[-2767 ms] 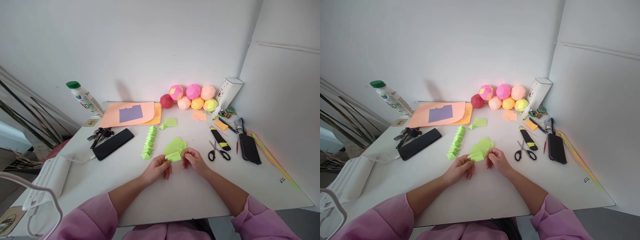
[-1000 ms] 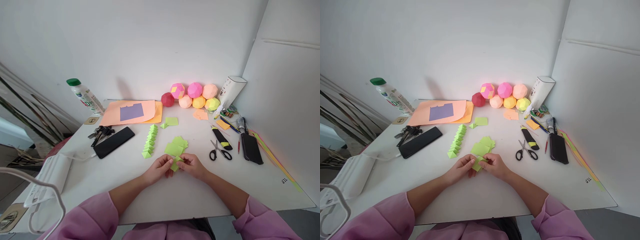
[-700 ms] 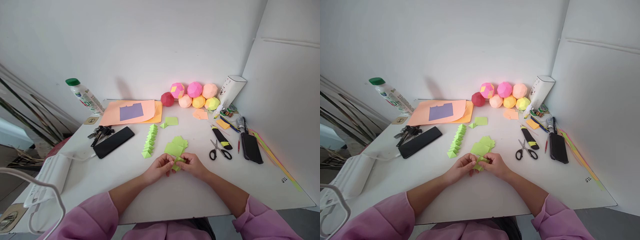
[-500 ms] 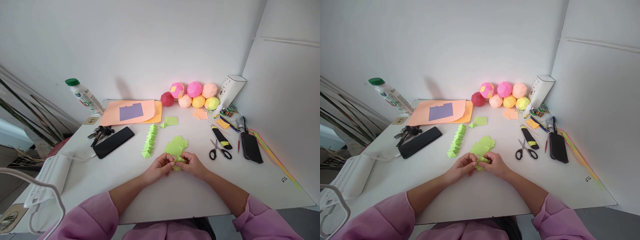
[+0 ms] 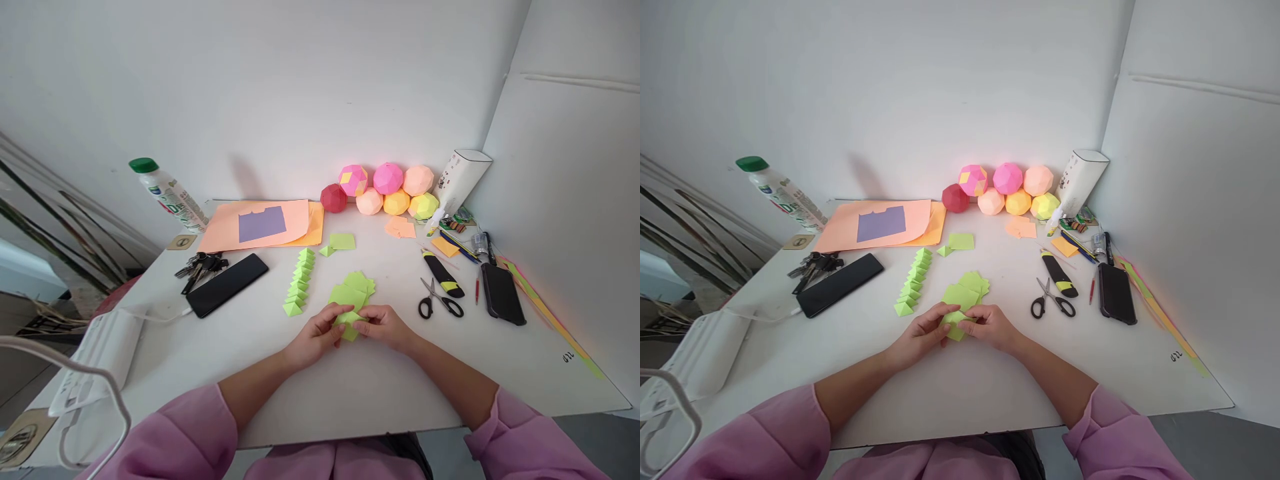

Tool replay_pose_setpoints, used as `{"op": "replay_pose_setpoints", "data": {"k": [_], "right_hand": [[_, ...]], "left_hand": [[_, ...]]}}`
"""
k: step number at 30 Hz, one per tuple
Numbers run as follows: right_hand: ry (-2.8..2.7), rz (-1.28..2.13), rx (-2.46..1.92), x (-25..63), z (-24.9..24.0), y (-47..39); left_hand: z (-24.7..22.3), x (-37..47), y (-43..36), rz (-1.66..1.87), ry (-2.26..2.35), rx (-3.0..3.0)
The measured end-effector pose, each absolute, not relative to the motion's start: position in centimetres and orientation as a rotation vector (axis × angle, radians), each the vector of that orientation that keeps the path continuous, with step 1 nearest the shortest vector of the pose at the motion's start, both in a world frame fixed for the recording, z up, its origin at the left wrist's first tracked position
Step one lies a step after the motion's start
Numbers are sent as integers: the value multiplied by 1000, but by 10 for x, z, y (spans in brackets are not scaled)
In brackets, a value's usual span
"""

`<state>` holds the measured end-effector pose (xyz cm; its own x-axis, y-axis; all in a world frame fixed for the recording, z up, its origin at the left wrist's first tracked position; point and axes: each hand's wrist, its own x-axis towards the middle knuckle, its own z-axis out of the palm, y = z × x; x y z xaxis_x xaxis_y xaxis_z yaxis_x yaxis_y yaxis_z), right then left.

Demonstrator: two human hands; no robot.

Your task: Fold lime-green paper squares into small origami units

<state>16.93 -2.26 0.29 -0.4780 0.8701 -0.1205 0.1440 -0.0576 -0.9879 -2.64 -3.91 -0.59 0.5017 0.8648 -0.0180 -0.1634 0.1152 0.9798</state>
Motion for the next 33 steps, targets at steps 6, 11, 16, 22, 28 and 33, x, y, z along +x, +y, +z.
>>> {"op": "replay_pose_setpoints", "data": {"k": [6,11,16,22,28,33], "right_hand": [[-1620,1562,-1123,169,3,-23],[-1526,1574,-1130,168,1,-23],[-1387,1605,-1104,167,-2,-22],[-1429,1597,-1083,166,2,-22],[-1401,1613,-1106,166,7,-22],[-1394,1623,-1107,166,9,-22]], "left_hand": [[-3,-25,-40,822,758,1193],[1,-22,-42,798,872,1246],[-1,-21,-43,802,885,1321],[-3,-22,-43,784,889,1344],[-5,-23,-43,794,855,1414],[-5,-24,-43,812,839,1438]]}}
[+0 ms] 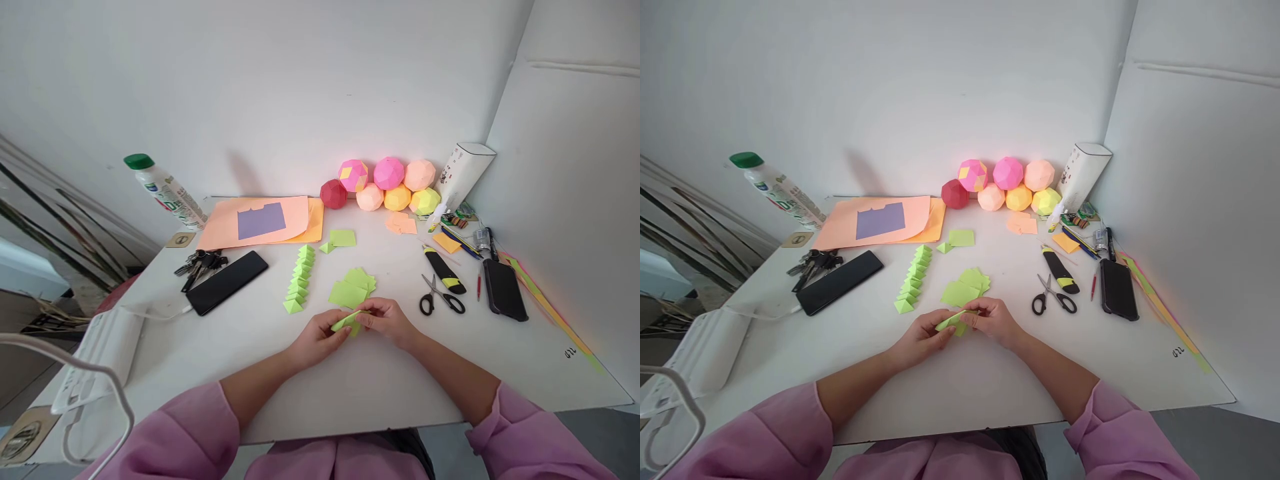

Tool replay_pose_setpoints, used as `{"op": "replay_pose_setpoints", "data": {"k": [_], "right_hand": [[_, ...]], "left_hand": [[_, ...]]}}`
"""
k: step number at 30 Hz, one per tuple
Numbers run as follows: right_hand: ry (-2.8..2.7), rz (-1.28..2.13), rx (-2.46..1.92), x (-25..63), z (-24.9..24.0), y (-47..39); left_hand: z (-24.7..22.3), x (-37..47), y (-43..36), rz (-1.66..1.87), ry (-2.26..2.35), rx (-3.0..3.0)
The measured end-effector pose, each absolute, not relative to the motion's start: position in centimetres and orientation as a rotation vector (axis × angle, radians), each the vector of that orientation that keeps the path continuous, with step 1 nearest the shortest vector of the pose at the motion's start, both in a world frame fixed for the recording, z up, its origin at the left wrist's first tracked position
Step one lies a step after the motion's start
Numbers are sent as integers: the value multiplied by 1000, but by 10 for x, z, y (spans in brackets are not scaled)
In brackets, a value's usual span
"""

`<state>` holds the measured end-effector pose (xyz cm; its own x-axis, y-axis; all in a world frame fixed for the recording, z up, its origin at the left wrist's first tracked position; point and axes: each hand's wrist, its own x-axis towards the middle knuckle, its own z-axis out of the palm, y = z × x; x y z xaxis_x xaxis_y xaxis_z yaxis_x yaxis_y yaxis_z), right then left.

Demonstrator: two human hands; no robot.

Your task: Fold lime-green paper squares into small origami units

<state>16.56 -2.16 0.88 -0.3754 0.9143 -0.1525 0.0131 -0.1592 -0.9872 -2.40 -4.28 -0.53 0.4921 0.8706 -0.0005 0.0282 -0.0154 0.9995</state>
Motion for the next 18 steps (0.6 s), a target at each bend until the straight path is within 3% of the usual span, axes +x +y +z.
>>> {"op": "replay_pose_setpoints", "data": {"k": [18], "right_hand": [[-1365,1609,-1118,166,8,-23]], "left_hand": [[-6,-23,-42,845,894,1492]]}}
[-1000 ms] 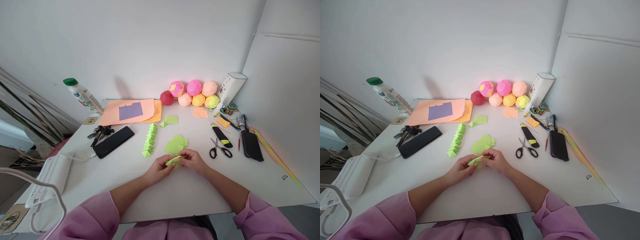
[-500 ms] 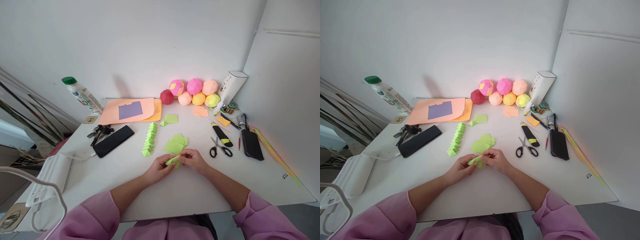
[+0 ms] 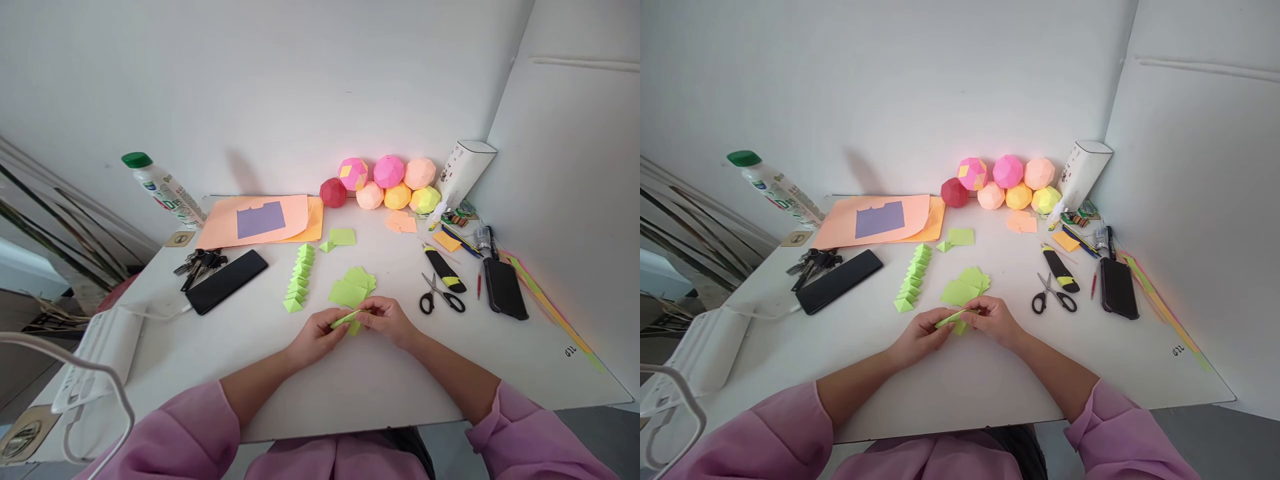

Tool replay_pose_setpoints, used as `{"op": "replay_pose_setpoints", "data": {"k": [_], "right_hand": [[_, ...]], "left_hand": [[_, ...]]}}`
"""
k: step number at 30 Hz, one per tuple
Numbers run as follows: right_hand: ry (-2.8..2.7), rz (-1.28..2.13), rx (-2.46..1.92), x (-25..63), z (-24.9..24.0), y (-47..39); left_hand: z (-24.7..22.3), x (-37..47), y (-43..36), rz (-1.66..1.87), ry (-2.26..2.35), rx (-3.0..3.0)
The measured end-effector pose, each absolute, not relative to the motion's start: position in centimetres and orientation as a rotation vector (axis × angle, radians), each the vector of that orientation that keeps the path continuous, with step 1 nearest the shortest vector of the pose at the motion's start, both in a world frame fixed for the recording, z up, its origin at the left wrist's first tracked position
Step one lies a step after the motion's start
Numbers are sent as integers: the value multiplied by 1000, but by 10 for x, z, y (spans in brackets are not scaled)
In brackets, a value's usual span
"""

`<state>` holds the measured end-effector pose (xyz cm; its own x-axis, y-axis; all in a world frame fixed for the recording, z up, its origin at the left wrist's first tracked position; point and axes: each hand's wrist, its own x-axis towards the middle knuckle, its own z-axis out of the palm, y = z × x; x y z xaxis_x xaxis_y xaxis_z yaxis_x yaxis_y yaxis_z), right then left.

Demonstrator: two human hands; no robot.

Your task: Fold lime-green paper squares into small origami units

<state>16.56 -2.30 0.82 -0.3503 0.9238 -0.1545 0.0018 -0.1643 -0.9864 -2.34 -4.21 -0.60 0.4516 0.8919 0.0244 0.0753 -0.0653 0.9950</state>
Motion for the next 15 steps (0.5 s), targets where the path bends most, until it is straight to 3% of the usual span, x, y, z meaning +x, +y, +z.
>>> {"op": "replay_pose_setpoints", "data": {"k": [15], "right_hand": [[-1433,1585,-1073,166,13,-26]], "left_hand": [[2,-24,-42,809,870,1476]]}}
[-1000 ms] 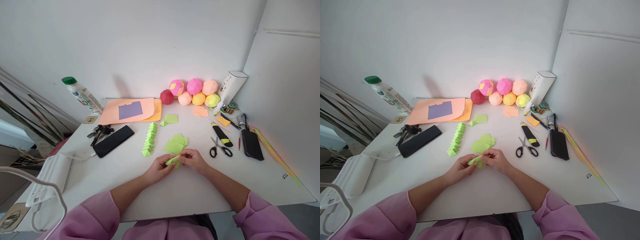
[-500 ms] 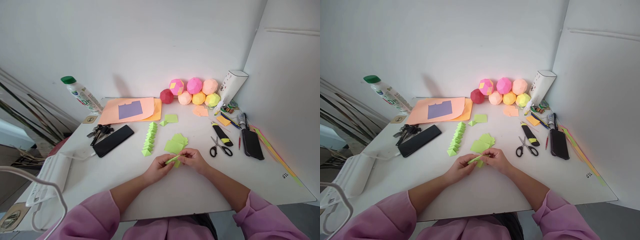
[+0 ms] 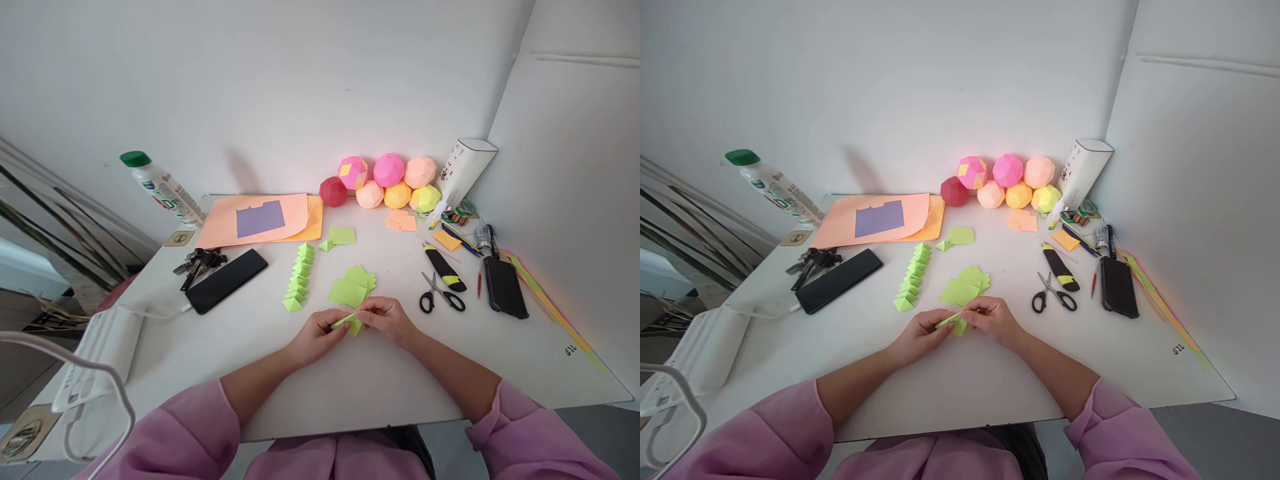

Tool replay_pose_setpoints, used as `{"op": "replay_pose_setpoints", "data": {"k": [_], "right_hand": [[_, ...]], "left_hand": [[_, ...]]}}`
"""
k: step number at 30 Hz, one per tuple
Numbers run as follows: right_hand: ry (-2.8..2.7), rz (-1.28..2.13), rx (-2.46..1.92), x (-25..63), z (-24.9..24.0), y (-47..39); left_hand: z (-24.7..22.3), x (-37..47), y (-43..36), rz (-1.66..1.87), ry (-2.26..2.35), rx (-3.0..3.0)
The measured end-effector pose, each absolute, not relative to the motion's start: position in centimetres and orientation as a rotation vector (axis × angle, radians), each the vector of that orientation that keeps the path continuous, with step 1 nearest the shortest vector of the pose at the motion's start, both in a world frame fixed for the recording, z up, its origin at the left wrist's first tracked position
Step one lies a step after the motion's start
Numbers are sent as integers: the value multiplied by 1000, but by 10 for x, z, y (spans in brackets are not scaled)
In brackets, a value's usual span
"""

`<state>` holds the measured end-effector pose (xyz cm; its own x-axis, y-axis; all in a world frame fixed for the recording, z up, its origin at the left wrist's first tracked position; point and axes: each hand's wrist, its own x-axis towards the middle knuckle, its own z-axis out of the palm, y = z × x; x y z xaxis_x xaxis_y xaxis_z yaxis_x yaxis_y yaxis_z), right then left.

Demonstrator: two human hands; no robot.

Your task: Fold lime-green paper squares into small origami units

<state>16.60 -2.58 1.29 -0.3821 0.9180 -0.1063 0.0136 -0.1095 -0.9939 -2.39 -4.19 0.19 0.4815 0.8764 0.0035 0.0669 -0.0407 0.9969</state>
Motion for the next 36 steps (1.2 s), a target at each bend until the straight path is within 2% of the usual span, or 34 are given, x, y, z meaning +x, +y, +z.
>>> {"op": "replay_pose_setpoints", "data": {"k": [7,13,19,26,36], "right_hand": [[-1523,1429,-1116,166,18,-29],[-1782,1205,-1017,164,17,-30],[-1667,1318,-1137,163,11,-30],[-1774,1234,-1070,164,6,-29],[-1590,1491,-1142,165,7,-29]], "left_hand": [[1,-26,-41,685,943,1297],[-3,-25,-40,714,887,1238],[-4,-21,-38,833,900,1154],[-8,-23,-37,817,917,1148],[-9,-21,-36,870,937,1091]]}}
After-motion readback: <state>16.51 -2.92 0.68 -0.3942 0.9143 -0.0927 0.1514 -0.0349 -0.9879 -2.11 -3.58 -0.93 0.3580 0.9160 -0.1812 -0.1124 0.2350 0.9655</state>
